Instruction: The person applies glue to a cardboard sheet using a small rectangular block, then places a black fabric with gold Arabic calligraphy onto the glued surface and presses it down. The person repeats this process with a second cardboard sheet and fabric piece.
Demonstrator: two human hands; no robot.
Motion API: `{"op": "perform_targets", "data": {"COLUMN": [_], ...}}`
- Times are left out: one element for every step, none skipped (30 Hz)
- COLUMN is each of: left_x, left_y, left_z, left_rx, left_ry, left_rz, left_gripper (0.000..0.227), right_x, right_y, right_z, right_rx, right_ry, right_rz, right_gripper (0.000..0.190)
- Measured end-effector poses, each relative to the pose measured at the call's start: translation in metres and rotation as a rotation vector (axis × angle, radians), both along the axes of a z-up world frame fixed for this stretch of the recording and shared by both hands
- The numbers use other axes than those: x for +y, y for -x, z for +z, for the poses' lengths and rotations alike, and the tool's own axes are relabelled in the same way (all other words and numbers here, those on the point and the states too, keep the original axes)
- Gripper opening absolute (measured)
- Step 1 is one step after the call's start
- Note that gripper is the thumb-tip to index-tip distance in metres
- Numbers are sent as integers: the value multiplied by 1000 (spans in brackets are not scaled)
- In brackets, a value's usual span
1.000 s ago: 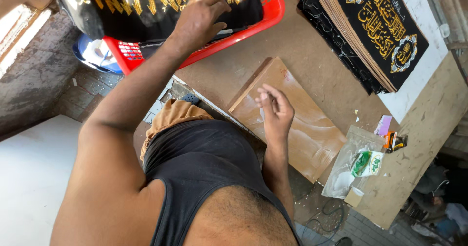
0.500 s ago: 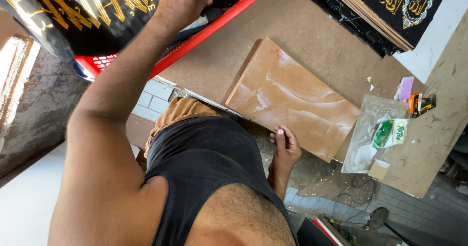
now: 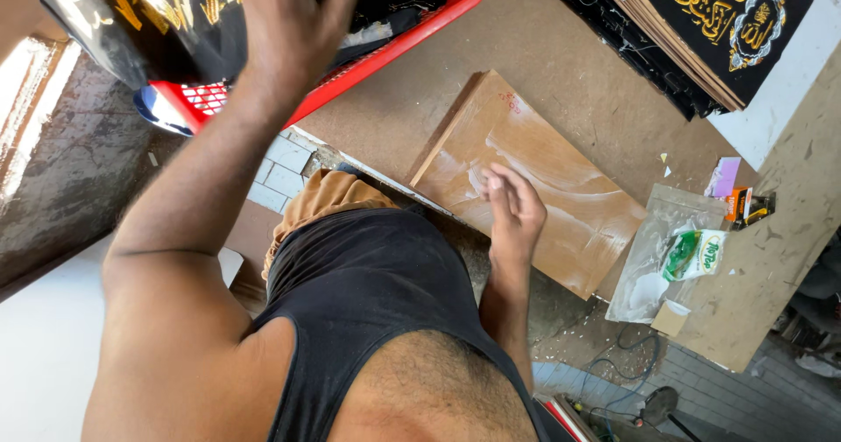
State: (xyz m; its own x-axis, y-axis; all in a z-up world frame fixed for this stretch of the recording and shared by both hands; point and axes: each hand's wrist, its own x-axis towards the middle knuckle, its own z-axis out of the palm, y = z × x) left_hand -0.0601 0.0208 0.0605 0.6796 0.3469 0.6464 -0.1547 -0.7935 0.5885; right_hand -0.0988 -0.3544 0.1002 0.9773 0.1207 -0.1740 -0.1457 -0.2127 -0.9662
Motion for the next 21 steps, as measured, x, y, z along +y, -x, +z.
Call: {"op": "perform_targets", "data": {"left_x": [-14, -26, -38, -50, -67, -81, -89, -97, -103, -108, -111, -114, -116, -120, -124, -126, -128, -131, -134, -135, -135], "left_y": [21, 34, 47, 54, 61, 67, 76, 86, 92, 99, 105, 111, 117, 120, 123, 124, 125, 125, 124, 122, 119], "left_z": [22, 40, 54, 64, 70, 73, 73, 70, 64, 58, 51, 43, 36, 30, 25, 20, 17, 14, 13, 13, 13], "left_rx": [-42, -62, -77, -73, -32, 7, 53, 102, 150, 199, 248, 278, 309, 335, 336, 335, 335, 350, 365, 376, 380], "left_ry": [21, -7, -33, -109, -154, -202, -184, -158, -173, -189, -205, -161, -117, -72, -56, -42, -27, -4, 19, 40, 94], "left_rz": [-124, -227, -333, -414, -484, -552, -623, -697, -737, -776, -815, -840, -864, -889, -900, -909, -918, -931, -943, -958, -989], "left_gripper": [25, 27, 29, 31, 27, 24, 22, 21, 19, 17, 16, 18, 20, 23, 24, 25, 26, 28, 30, 32, 34], "right_x": [13, 28, 43, 58, 70, 81, 91, 96, 102, 108, 113, 115, 117, 117, 114, 113, 111, 108, 103, 98, 94], "right_y": [-12, -24, -37, -48, -56, -64, -75, -84, -92, -97, -101, -105, -109, -112, -113, -113, -112, -109, -106, -102, -97], "right_z": [2, 3, 4, 5, 8, 10, 12, 14, 13, 10, 4, -2, -10, -18, -26, -33, -39, -42, -43, -41, -36], "right_rx": [39, 79, 178, 278, 363, 446, 380, 319, 257, 227, 198, 170, 109, 45, -18, -75, -132, -188, -238, -292, -345], "right_ry": [-72, -145, -384, -625, -685, -745, -677, -605, -533, -352, -172, 10, 58, 109, 160, 157, 153, 151, 196, 243, 291], "right_rz": [134, 265, 391, 514, 495, 477, 519, 552, 586, 499, 412, 318, 308, 297, 286, 267, 249, 229, 201, 170, 139], "right_gripper": [42, 55, 72, 89, 101, 112, 109, 107, 105, 102, 100, 100, 92, 84, 77, 71, 65, 60, 51, 42, 33]}}
